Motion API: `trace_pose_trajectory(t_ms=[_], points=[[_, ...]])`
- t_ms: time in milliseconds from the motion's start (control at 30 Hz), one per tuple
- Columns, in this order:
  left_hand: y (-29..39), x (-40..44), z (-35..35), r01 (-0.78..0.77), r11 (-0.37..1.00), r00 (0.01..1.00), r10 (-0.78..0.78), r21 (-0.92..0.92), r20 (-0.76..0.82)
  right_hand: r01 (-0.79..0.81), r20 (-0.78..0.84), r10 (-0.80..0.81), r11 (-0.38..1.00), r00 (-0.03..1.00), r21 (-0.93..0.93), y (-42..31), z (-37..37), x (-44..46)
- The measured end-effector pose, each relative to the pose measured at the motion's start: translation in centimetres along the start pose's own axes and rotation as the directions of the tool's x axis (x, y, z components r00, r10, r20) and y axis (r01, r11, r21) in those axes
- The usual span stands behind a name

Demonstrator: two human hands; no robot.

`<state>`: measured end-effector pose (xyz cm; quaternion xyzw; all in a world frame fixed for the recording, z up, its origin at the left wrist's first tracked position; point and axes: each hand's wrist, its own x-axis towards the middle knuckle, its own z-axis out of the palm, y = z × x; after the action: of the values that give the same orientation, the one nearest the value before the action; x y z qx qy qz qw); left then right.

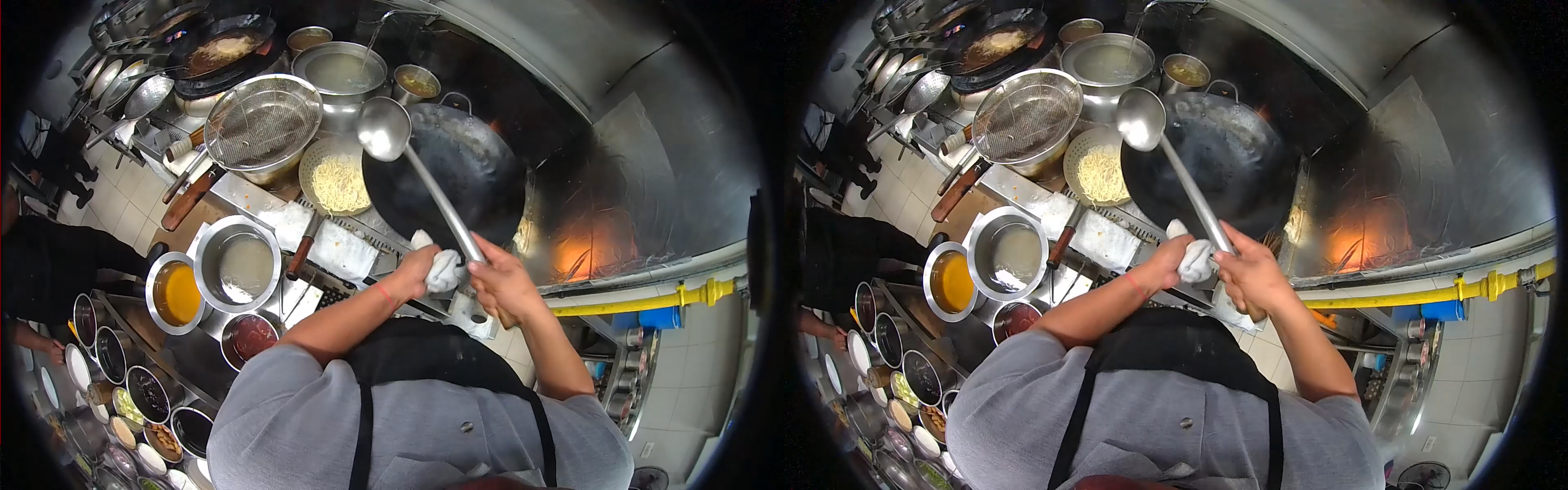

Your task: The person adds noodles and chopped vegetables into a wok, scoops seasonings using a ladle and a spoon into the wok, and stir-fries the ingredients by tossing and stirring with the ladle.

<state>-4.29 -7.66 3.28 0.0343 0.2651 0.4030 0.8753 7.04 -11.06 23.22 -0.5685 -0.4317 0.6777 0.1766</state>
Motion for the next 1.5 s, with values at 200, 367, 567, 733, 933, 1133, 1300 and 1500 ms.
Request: trace_pose_trajectory(t_ms=[200,367,567,733,933,1133,1300,1500], points=[[-2.5,5.5,0.7,-0.262,0.956,0.881,0.294,0.135,-0.369,0.217,-0.111,-0.253,0.941,0.961,-0.261,0.2,-1.4,2.8],[-0.9,9.3,0.7,-0.21,0.956,0.914,0.266,0.204,-0.305,0.219,-0.12,-0.221,0.975,0.968,-0.035,-0.4,-2.8,0.2],[-0.2,11.4,0.7,-0.198,0.971,0.961,0.22,0.137,-0.167,0.188,-0.006,-0.19,0.977,0.982,-0.104,0.1,-7.8,-3.6],[-1.2,6.3,1.1,-0.225,0.972,0.973,0.228,0.064,-0.04,0.064,0.405,0.058,0.957,0.912,-0.283,-0.1,-8.2,-4.1],[-11.8,-11.3,-7.3,-0.174,0.726,0.805,0.494,0.666,-0.328,0.266,0.719,0.121,0.877,0.684,-0.401,4.4,7.9,3.1],[-19.3,-34.4,-9.1,-0.721,0.682,0.495,0.627,0.118,-0.601,0.349,0.738,0.131,0.818,0.662,-0.457,14.2,31.3,12.4],[-27.4,-42.6,-13.9,-0.906,0.423,0.323,0.67,-0.014,-0.668,0.326,0.678,0.148,0.79,0.72,-0.519,18.8,38.5,14.3],[-28.2,-45.3,-16.1,-0.887,0.46,0.356,0.61,-0.05,-0.708,0.087,0.597,0.219,0.893,0.772,-0.441,19.7,40.9,12.3]])
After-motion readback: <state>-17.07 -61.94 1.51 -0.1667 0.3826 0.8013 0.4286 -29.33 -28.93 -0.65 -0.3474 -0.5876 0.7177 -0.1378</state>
